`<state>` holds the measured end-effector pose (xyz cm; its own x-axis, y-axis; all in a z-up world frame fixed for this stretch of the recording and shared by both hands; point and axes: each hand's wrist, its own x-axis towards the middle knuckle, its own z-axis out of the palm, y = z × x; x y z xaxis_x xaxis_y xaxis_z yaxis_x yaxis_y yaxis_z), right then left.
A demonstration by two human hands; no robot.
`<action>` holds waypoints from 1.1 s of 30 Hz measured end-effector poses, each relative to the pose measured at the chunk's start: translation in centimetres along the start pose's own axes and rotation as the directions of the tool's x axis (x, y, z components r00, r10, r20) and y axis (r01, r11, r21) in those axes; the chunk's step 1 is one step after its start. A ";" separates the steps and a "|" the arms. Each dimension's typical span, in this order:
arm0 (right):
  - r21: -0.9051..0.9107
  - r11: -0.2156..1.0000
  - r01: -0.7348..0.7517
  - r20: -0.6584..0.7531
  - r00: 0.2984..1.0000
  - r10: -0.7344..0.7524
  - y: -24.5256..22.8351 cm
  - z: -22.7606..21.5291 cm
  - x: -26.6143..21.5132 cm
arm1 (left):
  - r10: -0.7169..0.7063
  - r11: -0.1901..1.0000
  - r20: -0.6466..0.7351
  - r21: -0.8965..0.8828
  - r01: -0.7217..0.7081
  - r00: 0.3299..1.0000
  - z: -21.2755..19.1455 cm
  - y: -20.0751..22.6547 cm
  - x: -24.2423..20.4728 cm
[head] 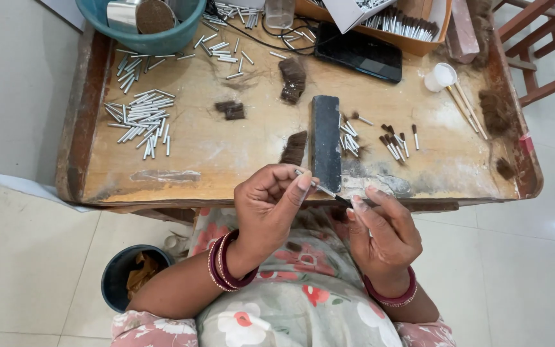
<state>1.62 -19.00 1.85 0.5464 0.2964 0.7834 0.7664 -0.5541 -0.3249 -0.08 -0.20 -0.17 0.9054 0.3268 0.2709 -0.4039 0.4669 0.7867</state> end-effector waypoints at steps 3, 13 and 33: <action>-0.032 0.998 0.048 -0.018 0.999 -0.049 0.1 0.4 0.2 | -0.003 1.000 0.004 0.031 0.002 1.000 -0.2 -0.4 0.1; 0.035 0.999 -0.020 0.032 0.999 0.019 -0.6 0.6 0.6 | 0.076 0.988 -0.013 0.138 -0.073 0.997 0.2 -0.5 -0.2; 0.150 0.986 -0.074 0.055 0.996 0.067 -1.1 1.2 0.9 | 0.096 0.985 0.016 0.142 -0.097 0.995 0.1 0.2 0.0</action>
<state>1.72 -17.20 2.24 0.6141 0.3009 0.7297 0.7656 -0.4516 -0.4581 -0.11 -0.17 0.04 0.8644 0.3572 0.3539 -0.4674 0.3112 0.8275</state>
